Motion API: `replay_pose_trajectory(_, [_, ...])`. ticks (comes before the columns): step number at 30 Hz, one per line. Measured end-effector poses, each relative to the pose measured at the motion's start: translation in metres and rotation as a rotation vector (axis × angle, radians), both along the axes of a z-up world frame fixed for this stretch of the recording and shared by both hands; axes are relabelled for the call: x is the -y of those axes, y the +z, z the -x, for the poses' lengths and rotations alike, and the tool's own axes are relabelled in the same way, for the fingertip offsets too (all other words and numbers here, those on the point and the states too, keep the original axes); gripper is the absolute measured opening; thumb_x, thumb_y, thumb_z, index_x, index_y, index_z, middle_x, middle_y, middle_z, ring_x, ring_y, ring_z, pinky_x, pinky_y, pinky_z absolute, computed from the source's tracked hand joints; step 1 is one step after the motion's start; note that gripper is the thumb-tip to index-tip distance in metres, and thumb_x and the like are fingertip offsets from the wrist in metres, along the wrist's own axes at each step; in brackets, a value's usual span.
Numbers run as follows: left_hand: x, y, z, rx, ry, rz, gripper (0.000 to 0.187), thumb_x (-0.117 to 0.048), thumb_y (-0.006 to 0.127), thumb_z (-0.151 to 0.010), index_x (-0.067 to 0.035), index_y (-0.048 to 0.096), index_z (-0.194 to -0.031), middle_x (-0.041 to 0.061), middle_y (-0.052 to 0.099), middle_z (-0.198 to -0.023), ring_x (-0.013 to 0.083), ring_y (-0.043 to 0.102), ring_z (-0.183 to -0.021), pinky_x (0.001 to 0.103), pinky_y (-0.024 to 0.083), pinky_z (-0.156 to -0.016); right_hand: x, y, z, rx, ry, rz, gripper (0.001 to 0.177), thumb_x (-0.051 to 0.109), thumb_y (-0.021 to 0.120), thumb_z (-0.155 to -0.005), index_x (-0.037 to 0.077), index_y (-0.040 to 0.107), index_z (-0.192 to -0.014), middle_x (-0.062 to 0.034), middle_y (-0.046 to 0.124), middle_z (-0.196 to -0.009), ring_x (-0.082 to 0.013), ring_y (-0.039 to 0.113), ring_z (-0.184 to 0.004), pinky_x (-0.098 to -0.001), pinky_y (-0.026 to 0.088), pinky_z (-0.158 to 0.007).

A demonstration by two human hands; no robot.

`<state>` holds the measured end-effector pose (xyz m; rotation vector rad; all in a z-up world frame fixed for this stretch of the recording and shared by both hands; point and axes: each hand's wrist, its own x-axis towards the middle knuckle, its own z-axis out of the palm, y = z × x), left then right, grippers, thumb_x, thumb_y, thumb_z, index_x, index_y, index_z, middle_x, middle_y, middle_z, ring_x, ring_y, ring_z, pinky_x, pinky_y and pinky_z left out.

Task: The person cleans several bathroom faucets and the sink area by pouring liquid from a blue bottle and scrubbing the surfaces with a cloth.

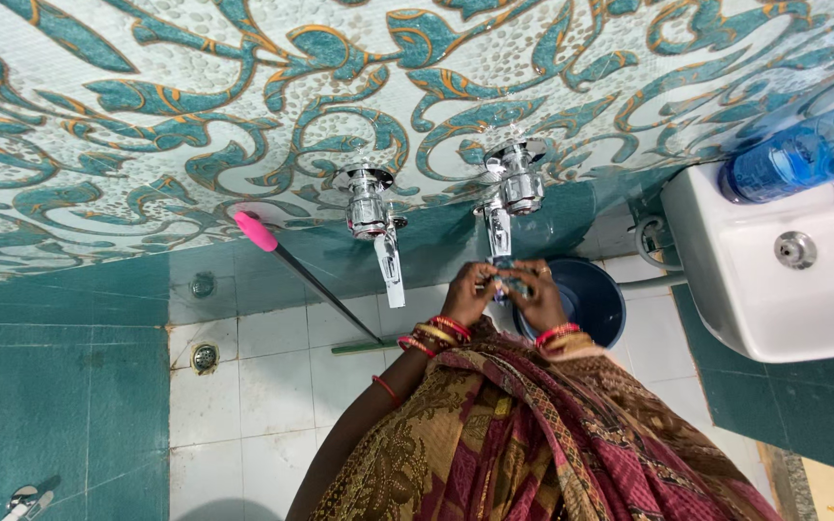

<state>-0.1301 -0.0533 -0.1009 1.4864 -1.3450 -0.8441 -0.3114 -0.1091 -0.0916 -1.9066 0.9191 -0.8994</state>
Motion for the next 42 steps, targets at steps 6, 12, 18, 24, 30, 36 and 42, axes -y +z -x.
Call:
replay_pose_trajectory(6, [0.05,-0.005,-0.013,0.096,0.175,0.035,0.022,-0.016,0.069,-0.097,-0.004,0.066,-0.115,0.013,0.07,-0.11,0.0256,0.072,-0.097,0.038,0.058,-0.084,0.052,-0.006,-0.032,-0.013,-0.078,0.093,0.035,0.005,0.078,-0.083,0.0,0.07,-0.117,-0.0156,0.061,-0.126,-0.0342,0.059,-0.122,-0.0449,0.049,-0.104])
replay_pose_trajectory(12, [0.015,-0.013,-0.007,0.084,0.063,0.033,0.024,-0.017,0.071,-0.097,-0.005,0.064,-0.116,0.012,0.07,-0.11,0.025,0.069,-0.101,0.038,0.056,-0.085,0.001,0.016,-0.012,0.034,-0.07,-0.175,0.034,0.012,0.075,-0.086,0.004,0.068,-0.118,-0.0179,0.055,-0.127,-0.0325,0.06,-0.119,-0.0383,0.053,-0.102])
replay_pose_trajectory(18, [-0.019,0.022,0.002,-0.137,-0.128,-0.14,0.023,-0.017,0.07,-0.097,-0.004,0.063,-0.115,0.009,0.069,-0.111,0.0197,0.068,-0.104,0.035,0.056,-0.085,-0.017,0.076,0.016,-0.31,0.006,-0.251,0.034,0.017,0.082,-0.085,0.009,0.074,-0.117,-0.014,0.066,-0.12,-0.028,0.069,-0.108,-0.0379,0.057,-0.088])
replay_pose_trajectory(24, [0.024,0.084,-0.009,0.061,0.079,0.126,0.037,-0.013,0.07,-0.094,-0.004,0.059,-0.129,0.015,0.063,-0.122,0.0248,0.066,-0.108,0.036,0.057,-0.089,0.022,0.112,-0.023,-0.057,-0.033,0.181,0.042,0.01,0.075,-0.089,0.005,0.066,-0.13,-0.0212,0.055,-0.139,-0.0388,0.06,-0.125,-0.0418,0.053,-0.101])
replay_pose_trajectory(30, [0.033,0.036,-0.001,0.138,0.176,0.192,0.042,-0.011,0.07,-0.094,-0.001,0.056,-0.132,0.02,0.067,-0.118,0.0327,0.068,-0.105,0.04,0.055,-0.088,0.025,0.098,-0.045,-0.104,-0.017,0.263,0.042,0.008,0.07,-0.096,0.007,0.064,-0.137,-0.0231,0.05,-0.147,-0.043,0.054,-0.132,-0.0478,0.048,-0.106])
replay_pose_trajectory(36, [-0.012,0.04,-0.006,-0.021,-0.078,-0.119,0.035,-0.018,0.072,-0.091,-0.001,0.059,-0.119,0.017,0.073,-0.104,0.0278,0.074,-0.096,0.038,0.056,-0.084,-0.019,0.11,-0.007,-0.329,0.131,0.279,0.046,0.008,0.074,-0.082,0.013,0.07,-0.129,-0.0178,0.057,-0.142,-0.0408,0.056,-0.123,-0.0466,0.05,-0.099])
replay_pose_trajectory(42, [0.037,0.067,-0.007,0.249,0.155,0.252,0.044,-0.014,0.071,-0.092,-0.002,0.057,-0.133,0.022,0.066,-0.12,0.0405,0.066,-0.107,0.045,0.054,-0.09,0.032,0.133,-0.031,-0.283,-0.007,0.441,0.042,0.016,0.074,-0.092,0.012,0.067,-0.133,-0.0209,0.06,-0.129,-0.0422,0.057,-0.122,-0.0496,0.05,-0.1])
